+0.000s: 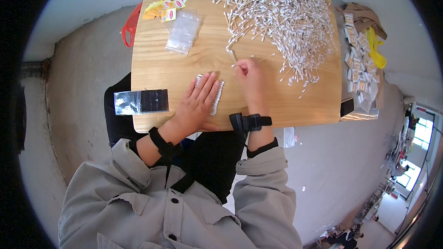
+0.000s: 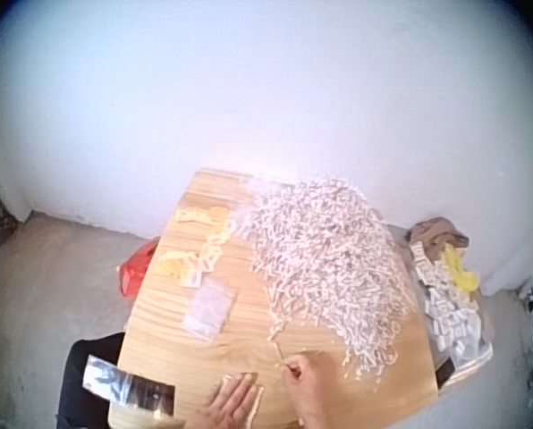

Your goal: Organizing and packaging cotton swabs into small plastic bags.

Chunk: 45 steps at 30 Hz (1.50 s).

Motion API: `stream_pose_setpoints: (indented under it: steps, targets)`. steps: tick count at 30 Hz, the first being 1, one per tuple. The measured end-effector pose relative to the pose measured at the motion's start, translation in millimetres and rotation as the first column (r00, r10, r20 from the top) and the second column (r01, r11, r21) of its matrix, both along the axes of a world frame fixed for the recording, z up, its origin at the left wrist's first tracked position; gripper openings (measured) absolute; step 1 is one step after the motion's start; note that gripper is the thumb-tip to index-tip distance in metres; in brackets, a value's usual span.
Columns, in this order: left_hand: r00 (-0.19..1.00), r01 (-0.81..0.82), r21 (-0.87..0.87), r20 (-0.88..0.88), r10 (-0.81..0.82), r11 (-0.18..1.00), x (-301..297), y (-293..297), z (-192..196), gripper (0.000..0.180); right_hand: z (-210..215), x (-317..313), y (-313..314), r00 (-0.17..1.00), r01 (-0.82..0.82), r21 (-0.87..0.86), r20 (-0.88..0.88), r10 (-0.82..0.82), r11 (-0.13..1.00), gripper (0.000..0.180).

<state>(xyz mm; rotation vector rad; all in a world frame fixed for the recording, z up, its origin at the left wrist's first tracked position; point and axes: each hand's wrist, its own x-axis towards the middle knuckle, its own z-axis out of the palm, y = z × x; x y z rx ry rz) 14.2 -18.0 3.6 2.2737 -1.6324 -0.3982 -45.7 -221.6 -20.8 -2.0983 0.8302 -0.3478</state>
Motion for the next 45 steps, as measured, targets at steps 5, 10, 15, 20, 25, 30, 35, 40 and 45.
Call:
stream_pose_setpoints:
  steps: [5,10,15,20,25,30,35,40,45]
  targets:
    - [1.000,0.014,0.005,0.001,-0.014,1.000,0,-3,2,0.131,-1,5,-15,0.989,0.039,-0.046,0.146,-0.032,0.998,0.016]
    - [1.000,-0.008,0.005,0.004,0.008,1.000,-1,0,-3,0.130,11,5,-26,0.984,-0.108,-0.181,-0.162,0.078,0.978,0.025]
    - [1.000,0.006,0.021,0.008,-0.006,1.000,-1,-1,0,0.130,14,10,-30,0.988,-0.150,-0.396,-0.094,0.122,0.906,0.014]
    - [1.000,-0.007,0.009,-0.006,0.007,1.000,0,0,-2,0.131,11,22,-10,0.941,-0.273,-0.091,-0.234,0.246,0.958,0.008]
    - [1.000,0.003,-0.003,-0.005,-0.003,1.000,-1,-1,-3,0.131,5,19,-10,0.955,-0.259,0.138,-0.109,0.275,0.956,0.013]
    - [1.000,-0.012,0.010,0.018,0.012,1.000,-1,-2,-5,0.131,7,26,-2,0.961,-0.246,0.025,-0.125,0.247,0.969,0.016]
    - [0.999,0.012,0.074,0.035,-0.015,0.997,-2,-2,-4,0.131,15,16,5,0.927,-0.374,-0.039,0.016,0.374,0.927,0.015]
    - [0.999,0.001,0.076,0.032,-0.003,0.997,-2,-3,-3,0.131,13,12,10,0.951,-0.310,0.026,0.015,0.310,0.950,0.013]
    - [0.997,-0.010,0.061,0.074,0.006,0.998,-4,-5,-3,0.133,16,10,12,0.948,-0.315,0.013,-0.042,0.316,0.949,0.009]
